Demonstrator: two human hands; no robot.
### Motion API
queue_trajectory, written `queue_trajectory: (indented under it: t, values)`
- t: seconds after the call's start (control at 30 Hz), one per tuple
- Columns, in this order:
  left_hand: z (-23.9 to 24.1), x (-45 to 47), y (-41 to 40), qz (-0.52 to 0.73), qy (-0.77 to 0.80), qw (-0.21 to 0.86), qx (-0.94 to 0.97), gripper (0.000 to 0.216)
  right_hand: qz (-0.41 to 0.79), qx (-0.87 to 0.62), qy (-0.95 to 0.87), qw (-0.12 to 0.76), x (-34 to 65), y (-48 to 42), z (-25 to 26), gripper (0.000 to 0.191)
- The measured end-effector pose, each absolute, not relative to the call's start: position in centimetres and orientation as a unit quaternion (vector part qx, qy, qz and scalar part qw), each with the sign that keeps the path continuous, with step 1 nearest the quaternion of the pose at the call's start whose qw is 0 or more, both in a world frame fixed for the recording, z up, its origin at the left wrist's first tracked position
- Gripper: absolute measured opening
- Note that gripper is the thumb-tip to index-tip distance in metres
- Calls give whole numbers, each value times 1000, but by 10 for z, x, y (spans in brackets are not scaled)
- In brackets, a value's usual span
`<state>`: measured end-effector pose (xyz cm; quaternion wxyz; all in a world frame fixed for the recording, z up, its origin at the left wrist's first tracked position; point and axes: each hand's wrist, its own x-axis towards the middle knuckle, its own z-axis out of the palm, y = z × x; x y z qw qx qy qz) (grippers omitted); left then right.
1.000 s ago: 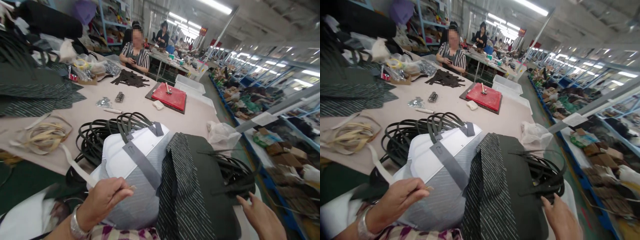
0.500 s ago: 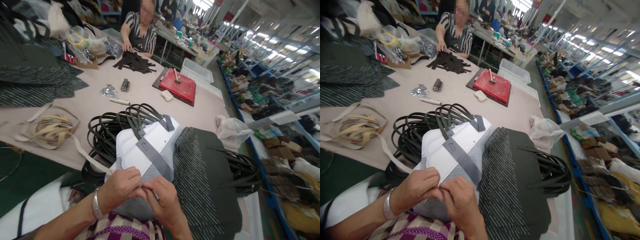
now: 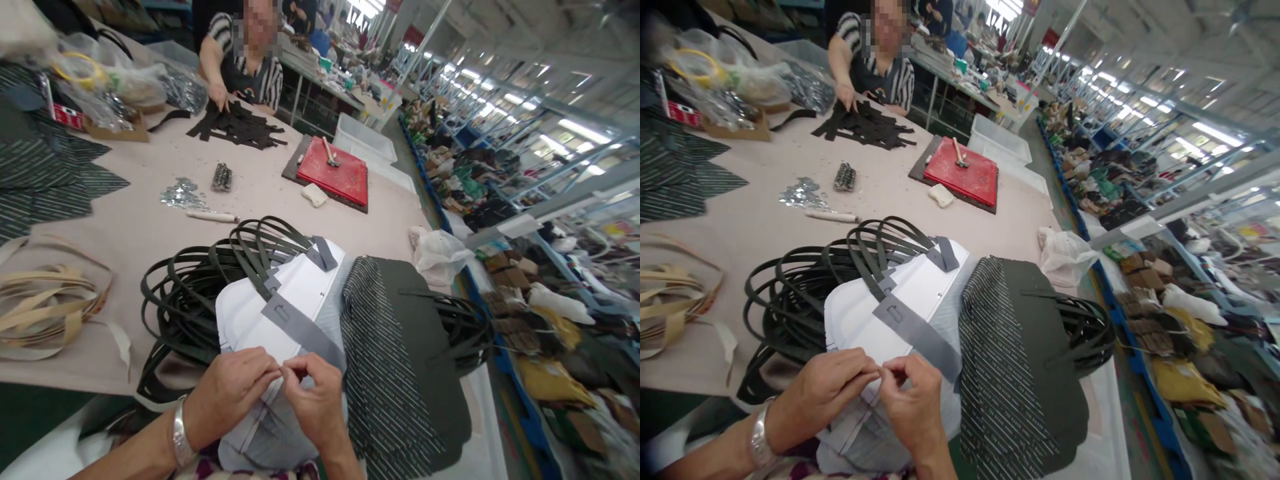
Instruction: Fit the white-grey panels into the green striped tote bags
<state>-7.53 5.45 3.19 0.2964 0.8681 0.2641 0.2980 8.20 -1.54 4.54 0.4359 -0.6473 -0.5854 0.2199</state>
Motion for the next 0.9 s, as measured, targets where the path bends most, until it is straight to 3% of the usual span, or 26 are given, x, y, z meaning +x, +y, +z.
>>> queue_trajectory:
  t: [0.13,0.27,0.47,0.8,0.9]
  values:
    - [23,-67,49,316,315,340,828,24,291,-700,-461,461,111,11,22,12]
    - [4,-64,37,232,382,433,783,29,376,-724,-342,466,169,49,-11,26]
    - [-26,-63,37,152,470,480,725,34,415,-725,-336,434,211,94,-43,35]
    - [-31,-65,34,188,474,462,725,29,367,-770,-428,297,215,111,-50,17]
    - [-33,-66,35,203,466,460,728,29,317,-801,-432,267,226,106,-46,33]
